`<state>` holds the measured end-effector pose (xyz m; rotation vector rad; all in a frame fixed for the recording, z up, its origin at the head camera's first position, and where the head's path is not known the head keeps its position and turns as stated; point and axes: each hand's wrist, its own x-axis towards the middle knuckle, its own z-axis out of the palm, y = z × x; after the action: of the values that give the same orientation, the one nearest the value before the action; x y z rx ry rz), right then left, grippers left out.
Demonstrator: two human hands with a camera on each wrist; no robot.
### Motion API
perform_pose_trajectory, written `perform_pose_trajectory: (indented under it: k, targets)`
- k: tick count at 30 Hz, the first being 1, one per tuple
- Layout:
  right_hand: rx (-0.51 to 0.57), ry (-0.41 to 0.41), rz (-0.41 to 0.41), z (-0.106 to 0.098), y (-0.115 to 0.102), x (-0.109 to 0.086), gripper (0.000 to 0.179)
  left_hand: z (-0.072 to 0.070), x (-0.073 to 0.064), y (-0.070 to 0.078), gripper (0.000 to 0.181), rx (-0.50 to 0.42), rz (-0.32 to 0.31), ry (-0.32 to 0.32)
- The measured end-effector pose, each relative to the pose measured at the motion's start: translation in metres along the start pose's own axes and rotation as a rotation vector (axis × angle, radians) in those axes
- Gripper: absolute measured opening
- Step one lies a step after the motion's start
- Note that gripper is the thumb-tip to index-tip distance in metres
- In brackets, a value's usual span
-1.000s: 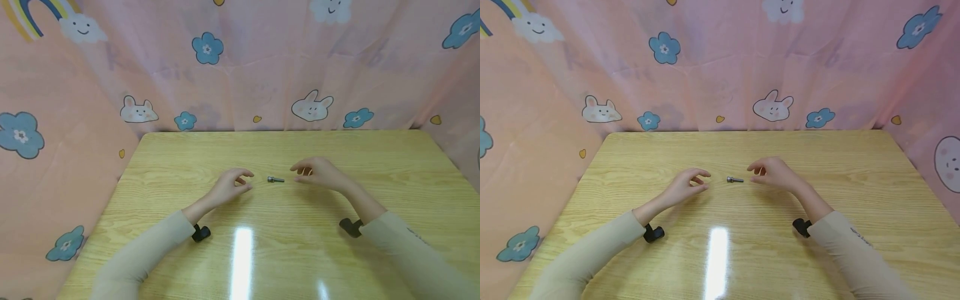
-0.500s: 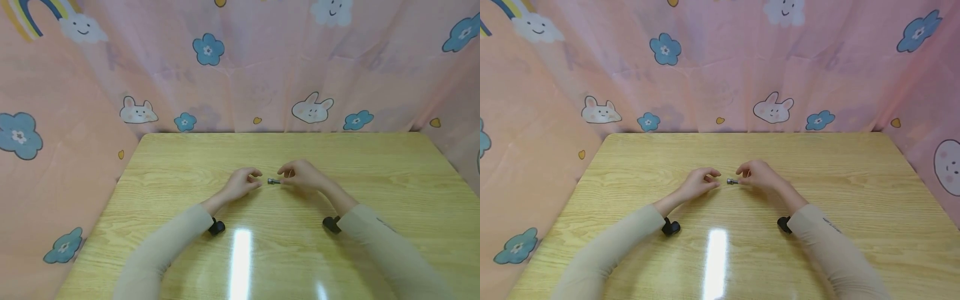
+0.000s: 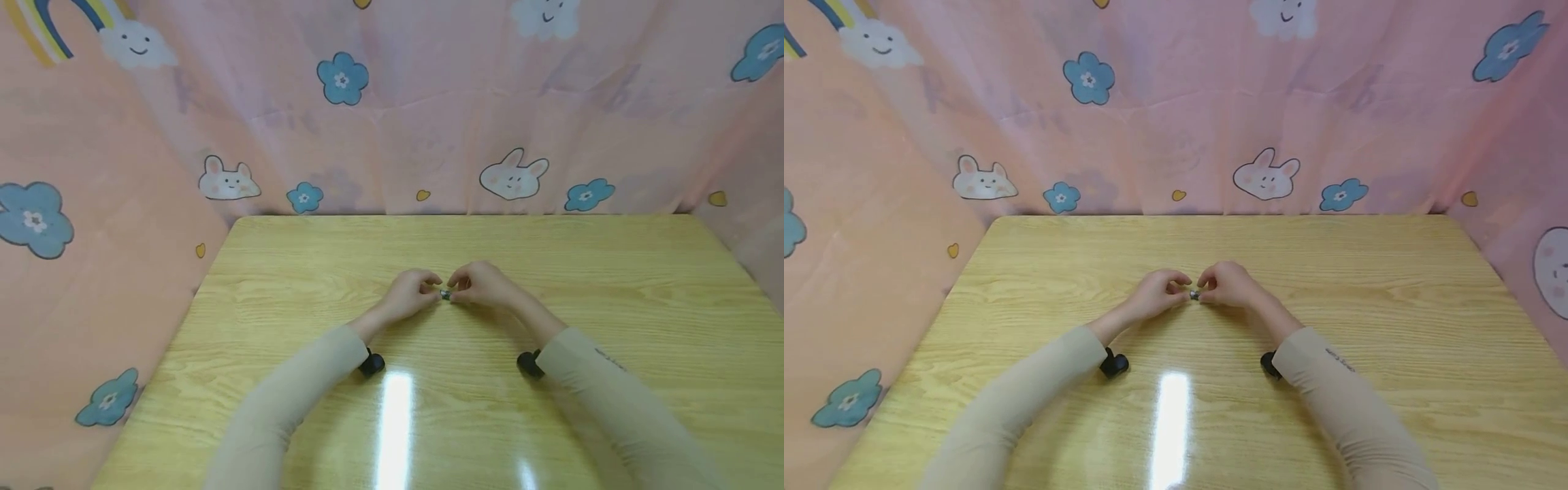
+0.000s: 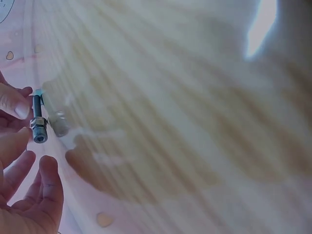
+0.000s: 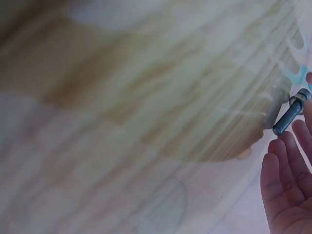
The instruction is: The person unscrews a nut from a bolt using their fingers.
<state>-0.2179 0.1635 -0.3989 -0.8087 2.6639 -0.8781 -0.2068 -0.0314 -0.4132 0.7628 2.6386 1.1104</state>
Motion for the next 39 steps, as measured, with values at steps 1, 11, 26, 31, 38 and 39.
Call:
perform_pose_trajectory:
  k: [1, 11, 26, 31, 38, 39]
  targets:
    - [-0.010, 0.002, -0.001, -0.0003, -0.0002, 0.0004, 0.020, 0.0013, 0.0020, 0.0009, 0.026, 0.012, 0.006, 0.000]
    - [-0.067, -0.012, -0.045, 0.0039, -0.0014, 0.0072, 0.011, 0.0089, 0.0106, 0.0025, 0.015, 0.030, -0.009, -0.013]
    - [-0.066, -0.031, -0.032, 0.0052, -0.0009, 0.0073, 0.009, 0.0081, 0.0097, 0.0046, 0.009, -0.026, -0.029, -0.019]
    - [-0.039, -0.027, -0.023, 0.0048, -0.0008, 0.0056, 0.009, 0.0064, 0.0075, 0.0053, 0.010, -0.068, -0.044, -0.032]
    - [0.062, -0.045, 0.004, 0.0025, -0.0019, 0.0003, 0.009, 0.0055, 0.0062, 0.0045, 0.010, -0.130, -0.059, -0.050]
    - [0.086, -0.047, 0.020, 0.0019, -0.0024, -0.0008, 0.009, 0.0051, 0.0059, 0.0047, 0.011, -0.147, -0.063, -0.051]
